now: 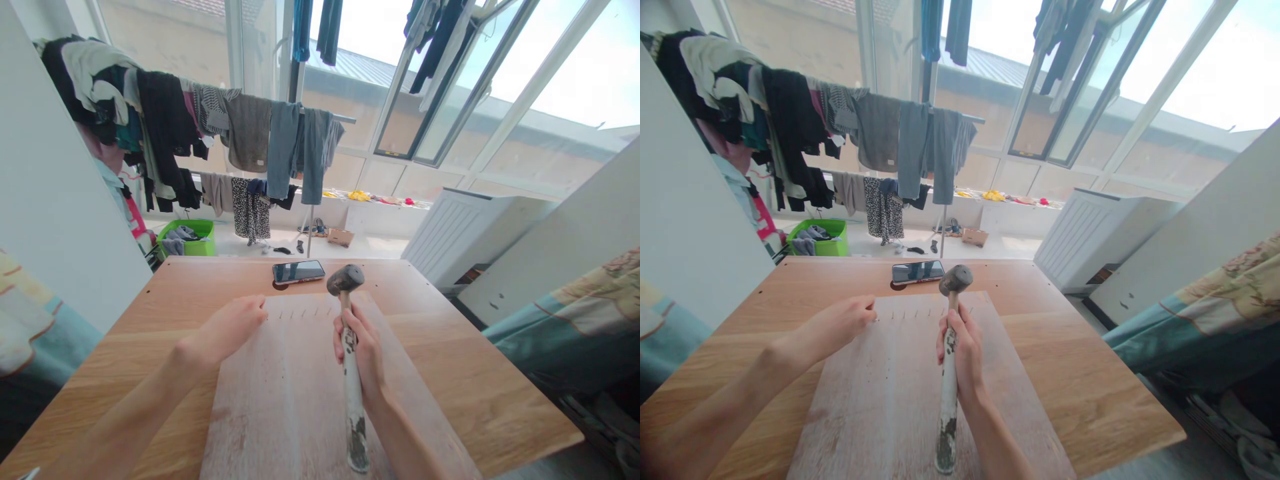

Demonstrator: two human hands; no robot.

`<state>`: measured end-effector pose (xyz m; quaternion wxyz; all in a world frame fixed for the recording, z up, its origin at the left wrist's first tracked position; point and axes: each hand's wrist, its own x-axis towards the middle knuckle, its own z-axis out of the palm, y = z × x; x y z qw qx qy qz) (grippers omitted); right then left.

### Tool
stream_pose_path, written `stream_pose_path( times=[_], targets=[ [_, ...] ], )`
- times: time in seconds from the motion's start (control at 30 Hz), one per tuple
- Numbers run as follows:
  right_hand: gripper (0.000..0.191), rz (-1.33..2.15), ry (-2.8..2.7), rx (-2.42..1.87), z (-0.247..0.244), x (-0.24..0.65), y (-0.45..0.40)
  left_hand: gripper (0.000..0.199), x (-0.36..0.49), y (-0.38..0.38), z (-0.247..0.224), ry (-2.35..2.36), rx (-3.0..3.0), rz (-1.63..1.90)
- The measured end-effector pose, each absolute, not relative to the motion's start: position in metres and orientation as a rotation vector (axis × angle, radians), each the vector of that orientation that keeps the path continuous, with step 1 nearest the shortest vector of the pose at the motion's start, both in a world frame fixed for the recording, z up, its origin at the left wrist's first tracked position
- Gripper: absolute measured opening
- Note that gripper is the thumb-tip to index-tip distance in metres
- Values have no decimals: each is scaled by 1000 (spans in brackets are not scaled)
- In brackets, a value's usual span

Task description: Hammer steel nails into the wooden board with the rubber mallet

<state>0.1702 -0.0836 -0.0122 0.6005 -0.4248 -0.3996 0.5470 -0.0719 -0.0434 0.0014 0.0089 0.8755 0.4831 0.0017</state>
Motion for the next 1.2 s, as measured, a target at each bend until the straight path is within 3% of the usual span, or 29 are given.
stream_pose_path(
  times=[0.27, 0.63, 0.83, 1.2],
  targets=[
    [30, 1270, -963, -990, -12, 168, -84, 30, -65, -48, 7, 1472, 2737, 15],
    [31, 1569, -1022, -881, -24, 152, -87, 27, -85, -16, -59, 1195, 1977, 900],
    [37, 1690, -1174, -809, -29, 135, -94, 32, -84, -19, -56, 1156, 1916, 971],
    [46, 1688, -1247, -810, -30, 127, -91, 17, -86, -18, -59, 1136, 1866, 986]
  ],
)
